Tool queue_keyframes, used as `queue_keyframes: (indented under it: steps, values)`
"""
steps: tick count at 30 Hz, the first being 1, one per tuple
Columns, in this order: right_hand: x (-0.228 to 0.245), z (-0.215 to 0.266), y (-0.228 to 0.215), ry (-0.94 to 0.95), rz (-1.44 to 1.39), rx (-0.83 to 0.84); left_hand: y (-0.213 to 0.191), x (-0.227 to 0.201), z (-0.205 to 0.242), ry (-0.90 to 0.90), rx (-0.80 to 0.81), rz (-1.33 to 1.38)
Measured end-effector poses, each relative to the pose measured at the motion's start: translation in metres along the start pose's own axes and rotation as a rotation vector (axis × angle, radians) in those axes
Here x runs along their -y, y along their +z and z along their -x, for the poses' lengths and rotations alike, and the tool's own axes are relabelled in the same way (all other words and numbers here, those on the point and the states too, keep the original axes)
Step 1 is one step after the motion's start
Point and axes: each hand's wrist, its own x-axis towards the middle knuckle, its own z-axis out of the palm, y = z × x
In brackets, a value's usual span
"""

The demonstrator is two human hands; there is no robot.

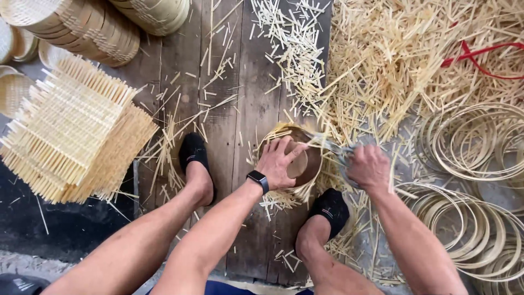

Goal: Assembling and weaving the bottom of a bamboo steamer basket using strips and a wooden mold.

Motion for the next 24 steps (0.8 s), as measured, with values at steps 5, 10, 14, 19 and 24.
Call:
queue_keyframes:
  steps: [5, 10, 14, 19, 24]
  values:
    - [-0.01, 0.005, -0.013, -0.035, 0.012, 0.022, -0.008, 0.008, -0.006, 0.119, 0.138, -0.048]
    - [0.026, -0.009, -0.034, -0.12, 0.087, -0.163, -0.024, 0.006, -0.013, 0.191, 0.333, -0.173]
    - [-0.006, -0.011, 0.001, -0.047, -0.024, -0.098, -0.019, -0.021, -0.001, 0.168, 0.018, -0.083]
    - [0.012, 0.009, -0.038, -0.031, -0.03, -0.093, 0.022, -0.036, 0.01, -0.315, -0.421, 0.28]
    - [0.019, 0.003, -0.01, -0.013, 0.032, -0.142, 0.021, -0.03, 0.013, -0.248, -0.352, 0.161]
